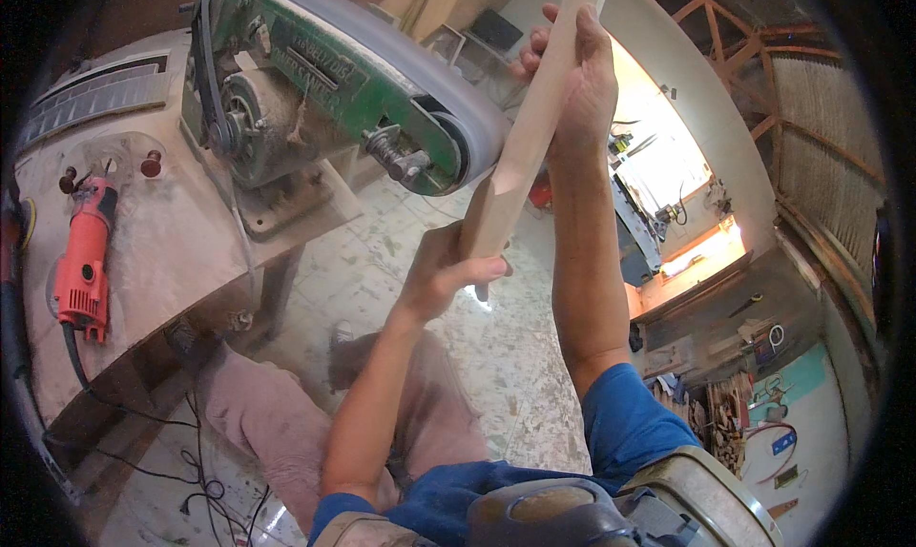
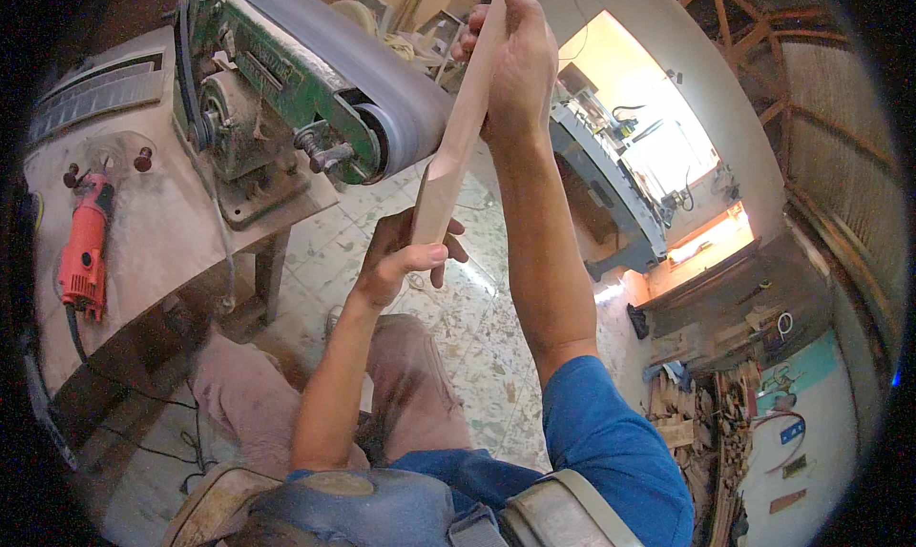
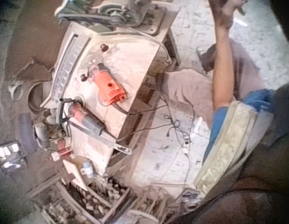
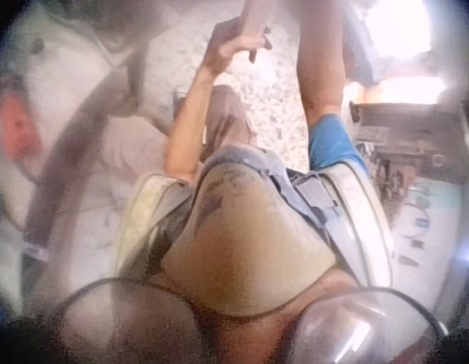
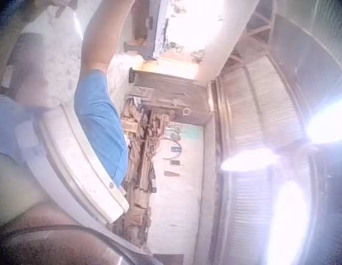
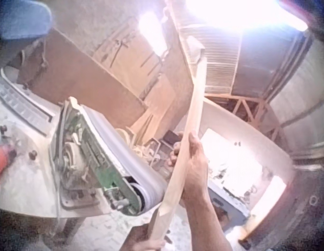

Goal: The person sands a long wooden object by pressing it against a running belt sander, turning the object over multiple times to sand different sides and checking the surface with their hands.

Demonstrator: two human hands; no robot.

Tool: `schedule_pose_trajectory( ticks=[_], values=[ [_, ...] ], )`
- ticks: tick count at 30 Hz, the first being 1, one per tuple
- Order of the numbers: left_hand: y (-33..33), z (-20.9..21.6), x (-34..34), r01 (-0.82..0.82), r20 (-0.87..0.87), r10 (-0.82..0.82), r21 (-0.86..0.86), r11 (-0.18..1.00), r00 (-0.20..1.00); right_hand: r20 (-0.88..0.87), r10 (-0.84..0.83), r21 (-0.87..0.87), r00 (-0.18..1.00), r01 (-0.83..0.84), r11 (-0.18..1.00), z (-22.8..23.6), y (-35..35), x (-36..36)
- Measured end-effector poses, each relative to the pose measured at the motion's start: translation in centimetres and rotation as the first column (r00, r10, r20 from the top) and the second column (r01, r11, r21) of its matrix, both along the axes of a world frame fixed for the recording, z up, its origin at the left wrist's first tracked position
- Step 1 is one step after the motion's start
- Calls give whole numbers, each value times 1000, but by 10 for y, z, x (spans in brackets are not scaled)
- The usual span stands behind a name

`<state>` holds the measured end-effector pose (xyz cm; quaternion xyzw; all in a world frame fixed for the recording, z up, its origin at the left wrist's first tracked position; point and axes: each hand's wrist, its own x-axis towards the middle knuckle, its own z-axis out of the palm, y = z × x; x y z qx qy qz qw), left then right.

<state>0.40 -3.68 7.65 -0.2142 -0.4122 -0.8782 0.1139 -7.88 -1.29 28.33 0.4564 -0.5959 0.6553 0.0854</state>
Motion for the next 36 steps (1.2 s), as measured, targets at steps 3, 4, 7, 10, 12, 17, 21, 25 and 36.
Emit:
schedule_pose_trajectory(
  ticks=[3, 4, 7, 10, 12, 17, 21, 25, 36],
  values=[
    [2, -1, 0, 13, 3, -14, 39, 999, 1000, -16, -3, 7, 1000, 3, 1000, -2, 0, 1],
    [2, 0, 1, 18, 1, -19, 38, 999, 1000, -24, -3, 9, 1000, 3, 1000, -2, 0, 1],
    [1, 1, 1, 34, -8, -34, 26, 999, 999, -38, -20, 12, 999, 20, 1000, -3, -3, 4],
    [3, -1, -4, 58, -38, -57, 28, 998, 998, -59, -55, 29, 997, 57, 998, -2, -4, 4],
    [5, -3, -8, 72, -51, -70, 46, 996, 996, -66, -69, 39, 995, 72, 997, -2, -6, 3],
    [6, -9, -11, 137, -68, -132, 77, 988, 989, -71, -94, 49, 993, 98, 994, -6, -6, 5],
    [4, -8, -9, 184, -82, -176, 95, 978, 981, -73, -117, 62, 991, 121, 991, -4, -8, 7],
    [6, -8, -10, 237, -104, -226, 111, 965, 969, -60, -155, 68, 986, 159, 985, -4, -8, 4],
    [11, -13, -15, 253, -147, -237, 107, 961, 960, -122, -237, 91, 964, 248, 964, -5, -11, 7]
  ],
)
